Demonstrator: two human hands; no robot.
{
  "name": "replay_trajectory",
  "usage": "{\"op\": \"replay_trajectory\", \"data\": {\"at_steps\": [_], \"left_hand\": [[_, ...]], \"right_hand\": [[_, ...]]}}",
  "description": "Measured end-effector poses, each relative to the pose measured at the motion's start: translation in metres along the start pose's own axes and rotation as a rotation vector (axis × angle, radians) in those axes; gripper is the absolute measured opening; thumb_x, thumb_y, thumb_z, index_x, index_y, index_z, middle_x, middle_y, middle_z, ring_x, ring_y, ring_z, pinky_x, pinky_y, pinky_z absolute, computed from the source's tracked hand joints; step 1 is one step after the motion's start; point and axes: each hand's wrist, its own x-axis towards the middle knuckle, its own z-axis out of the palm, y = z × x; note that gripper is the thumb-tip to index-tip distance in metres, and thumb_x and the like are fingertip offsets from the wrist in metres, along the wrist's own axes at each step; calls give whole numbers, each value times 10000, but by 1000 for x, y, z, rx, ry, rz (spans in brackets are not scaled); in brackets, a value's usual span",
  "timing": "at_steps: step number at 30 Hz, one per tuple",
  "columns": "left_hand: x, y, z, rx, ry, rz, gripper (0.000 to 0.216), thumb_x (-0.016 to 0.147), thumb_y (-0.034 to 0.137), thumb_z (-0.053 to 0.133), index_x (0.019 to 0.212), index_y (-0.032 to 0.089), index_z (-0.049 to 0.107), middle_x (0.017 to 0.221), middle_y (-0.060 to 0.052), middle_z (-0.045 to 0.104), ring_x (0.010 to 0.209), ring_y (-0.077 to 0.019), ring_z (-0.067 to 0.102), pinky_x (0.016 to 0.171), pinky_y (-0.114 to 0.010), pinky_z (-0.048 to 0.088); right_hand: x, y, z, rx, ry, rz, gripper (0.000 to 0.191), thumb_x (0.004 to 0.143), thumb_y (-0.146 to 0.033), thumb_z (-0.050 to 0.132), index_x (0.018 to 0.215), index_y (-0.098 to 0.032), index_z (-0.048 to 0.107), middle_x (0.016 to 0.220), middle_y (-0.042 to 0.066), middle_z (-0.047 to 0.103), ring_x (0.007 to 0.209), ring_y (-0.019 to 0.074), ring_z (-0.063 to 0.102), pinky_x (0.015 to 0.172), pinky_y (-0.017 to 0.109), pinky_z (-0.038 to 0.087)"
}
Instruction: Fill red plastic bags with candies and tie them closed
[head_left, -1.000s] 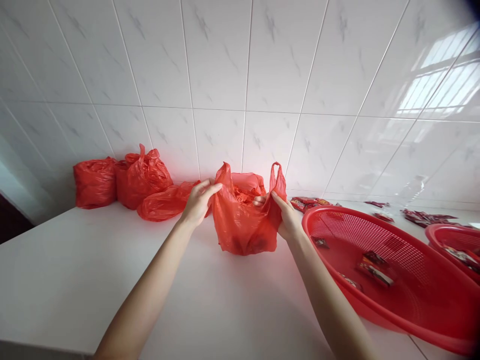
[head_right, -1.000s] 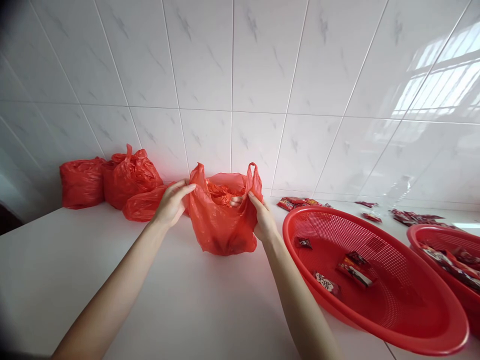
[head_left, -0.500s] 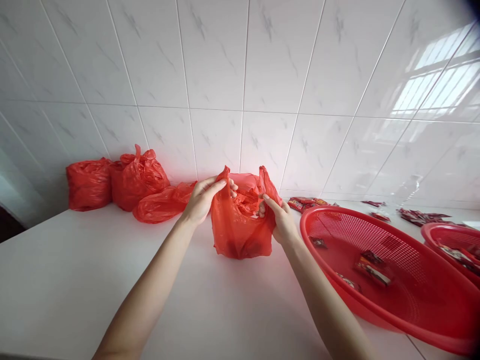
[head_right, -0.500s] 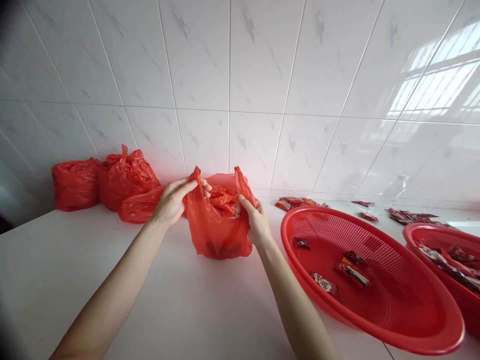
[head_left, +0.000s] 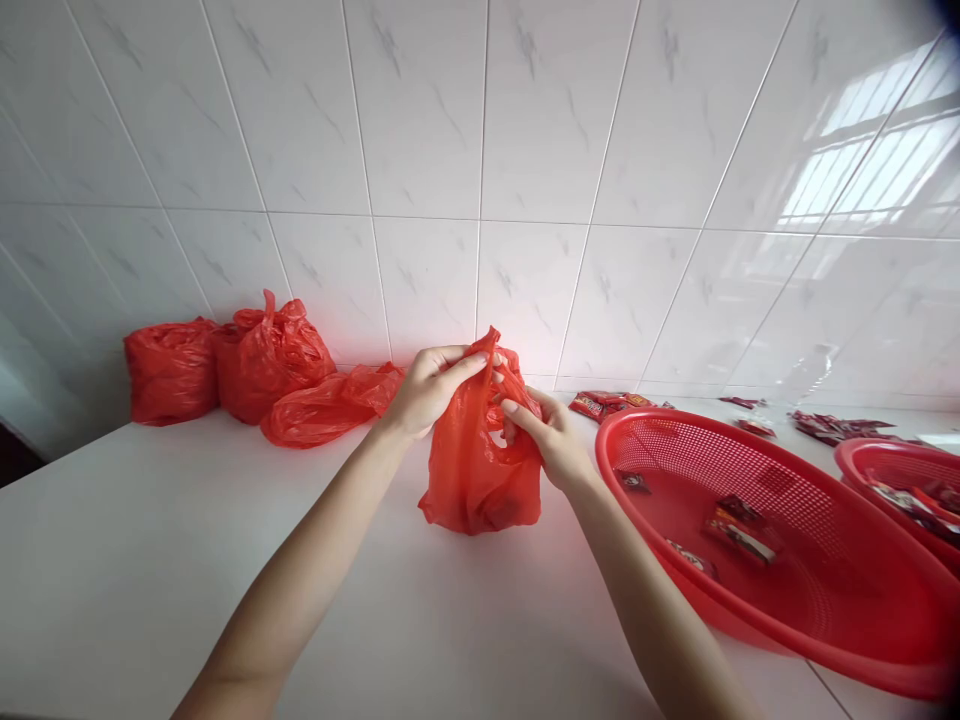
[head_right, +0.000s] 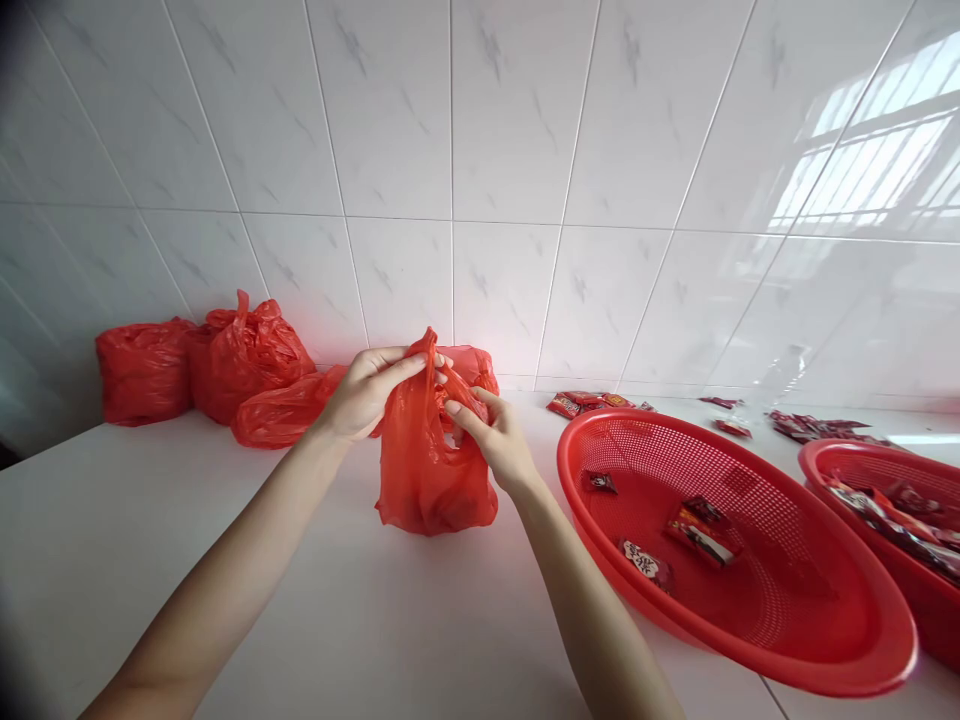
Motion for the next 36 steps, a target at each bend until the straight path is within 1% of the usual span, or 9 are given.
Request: {"op": "replay_trajectory", "data": {"at_steps": [3, 9, 15, 17, 20, 23, 28, 32, 36], "left_hand": [[0, 0, -2, -52, 22, 12, 229, 858, 356, 685, 886, 137, 746, 857, -79, 734, 820, -217, 691, 818, -358, 537], [-3, 0, -3, -42, 22, 19, 242, 892, 362, 635, 854, 139, 722, 827, -69, 711, 772, -210, 680, 796, -369, 535], [-1, -3, -10, 456, 183, 307, 200, 849, 356, 690, 871, 170, 758, 1131, -91, 657, 1133, -244, 590, 932, -331, 484], [-2, -2, -11, 521, 166, 321, 214, 853, 360, 688, 926, 172, 761, 1066, -84, 674, 1053, -228, 617, 884, -326, 501], [-5, 3, -10, 393, 29, 235, 278, 869, 355, 676, 1058, 160, 735, 980, -76, 717, 935, -210, 658, 836, -327, 524], [-4, 10, -8, 332, -39, 200, 284, 859, 360, 688, 1038, 145, 736, 967, -81, 735, 912, -211, 669, 808, -317, 529], [4, 12, -8, 629, -86, 232, 270, 845, 394, 688, 982, 171, 755, 1113, -89, 713, 743, -148, 627, 679, -282, 500], [8, 10, -5, 858, -133, 228, 242, 885, 395, 622, 843, 183, 731, 791, -33, 700, 661, -142, 584, 596, -268, 442], [6, 7, -3, 869, -60, 88, 248, 848, 394, 654, 1025, 220, 663, 612, 43, 597, 539, -117, 513, 516, -245, 388]], "right_hand": [[1, -3, -9, 51, -97, 24, 366, 887, -505, 632, 680, -204, 651, 626, -3, 611, 605, 136, 549, 622, 269, 445], [5, 1, -15, 108, -208, 84, 307, 894, -477, 639, 827, -181, 692, 695, 19, 654, 659, 149, 598, 723, 296, 486], [6, 9, -6, 130, 10, 123, 286, 891, -447, 640, 774, -186, 621, 512, -70, 472, 429, 62, 357, 569, 238, 446], [5, 10, -4, 71, 70, 115, 289, 888, -457, 639, 789, -186, 621, 508, -76, 440, 436, 59, 325, 530, 217, 407], [3, 9, 0, 27, 84, 94, 279, 899, -464, 617, 828, -195, 619, 529, -72, 441, 459, 66, 327, 515, 211, 381], [0, 6, 2, -2, 66, 77, 252, 910, -450, 603, 847, -206, 602, 540, -73, 427, 479, 74, 343, 510, 208, 360], [-4, 2, 6, -93, -12, 60, 228, 927, -440, 575, 907, -215, 613, 535, -77, 397, 491, 85, 342, 497, 215, 328], [-7, -3, 7, -158, -78, 35, 253, 944, -432, 544, 837, -204, 570, 540, -73, 386, 501, 89, 349, 493, 227, 289], [-9, -9, 6, -248, -135, 0, 241, 879, -386, 633, 775, -200, 521, 623, -61, 399, 548, 88, 338, 500, 235, 273]]}}
